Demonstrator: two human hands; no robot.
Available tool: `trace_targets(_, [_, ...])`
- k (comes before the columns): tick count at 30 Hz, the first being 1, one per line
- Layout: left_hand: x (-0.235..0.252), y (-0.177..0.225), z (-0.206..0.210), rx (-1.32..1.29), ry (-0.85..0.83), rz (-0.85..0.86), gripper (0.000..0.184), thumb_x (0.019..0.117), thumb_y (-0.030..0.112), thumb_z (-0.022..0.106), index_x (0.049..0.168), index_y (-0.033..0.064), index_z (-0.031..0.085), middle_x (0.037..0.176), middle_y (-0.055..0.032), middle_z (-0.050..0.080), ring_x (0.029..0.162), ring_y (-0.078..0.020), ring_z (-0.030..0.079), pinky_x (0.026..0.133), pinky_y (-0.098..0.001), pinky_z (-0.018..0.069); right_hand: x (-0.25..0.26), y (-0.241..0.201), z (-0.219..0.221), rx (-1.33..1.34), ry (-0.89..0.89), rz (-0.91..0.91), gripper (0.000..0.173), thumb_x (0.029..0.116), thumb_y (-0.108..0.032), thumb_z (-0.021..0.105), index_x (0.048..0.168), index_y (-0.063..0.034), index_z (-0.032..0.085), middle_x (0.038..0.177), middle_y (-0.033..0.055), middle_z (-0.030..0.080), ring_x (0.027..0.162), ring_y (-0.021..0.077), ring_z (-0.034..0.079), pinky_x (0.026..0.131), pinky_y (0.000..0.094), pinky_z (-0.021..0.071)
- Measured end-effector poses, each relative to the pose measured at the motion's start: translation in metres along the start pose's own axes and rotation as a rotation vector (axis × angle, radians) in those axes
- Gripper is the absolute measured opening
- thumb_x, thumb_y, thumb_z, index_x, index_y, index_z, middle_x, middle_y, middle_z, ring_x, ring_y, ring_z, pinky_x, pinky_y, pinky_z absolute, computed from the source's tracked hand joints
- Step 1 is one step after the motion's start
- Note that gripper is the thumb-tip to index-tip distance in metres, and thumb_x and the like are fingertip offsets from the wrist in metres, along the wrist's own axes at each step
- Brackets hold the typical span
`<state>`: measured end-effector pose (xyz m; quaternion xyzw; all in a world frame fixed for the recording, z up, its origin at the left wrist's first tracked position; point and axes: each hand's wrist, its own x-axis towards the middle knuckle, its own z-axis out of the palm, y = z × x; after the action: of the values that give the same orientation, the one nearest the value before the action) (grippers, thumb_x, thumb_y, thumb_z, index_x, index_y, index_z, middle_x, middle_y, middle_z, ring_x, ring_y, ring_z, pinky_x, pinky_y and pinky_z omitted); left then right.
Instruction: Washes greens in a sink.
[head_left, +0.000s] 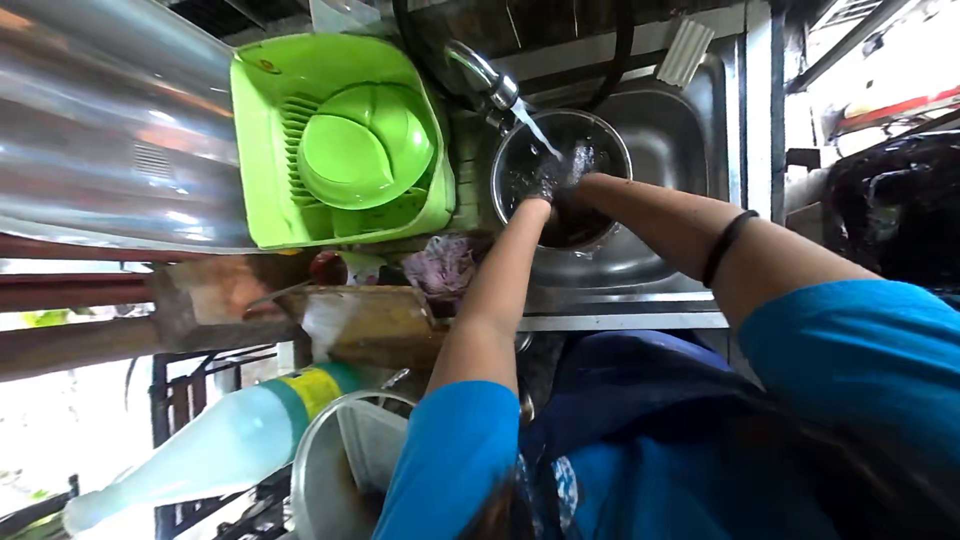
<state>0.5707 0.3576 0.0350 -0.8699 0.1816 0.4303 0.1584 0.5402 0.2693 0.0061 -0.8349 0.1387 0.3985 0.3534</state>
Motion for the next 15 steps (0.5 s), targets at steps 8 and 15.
trace_targets(8, [0.026,-0.028,-0.010,-0.057,0.230,0.273,0.046,0.0914,0.009,0.069,0.135,-0.0046,0.059,0.138,-0.0294,0.058,0.131,-0.0473,0.053,0.107,-0.0659,0.0419,0.026,0.007,-0.013,-0.258,0.237,-0.201,0.038,0.0959,-0.013,0.067,0.129,0.0037,0.063,0.132,0.0309,0.060,0.127,0.0504,0.055,0.101,0.0719,0.0424])
trace_targets(15, [-0.091,-0.051,-0.071,-0.239,0.571,0.383,0.068,0.0854,0.002,0.073,0.149,0.0054,0.049,0.145,-0.0290,0.049,0.134,-0.0444,0.050,0.108,-0.0598,0.0434,-0.095,-0.019,-0.093,-0.189,0.514,-0.400,0.052,0.0851,-0.021,0.079,0.135,-0.0153,0.064,0.131,0.0194,0.065,0.124,0.0430,0.059,0.099,0.0699,0.0450])
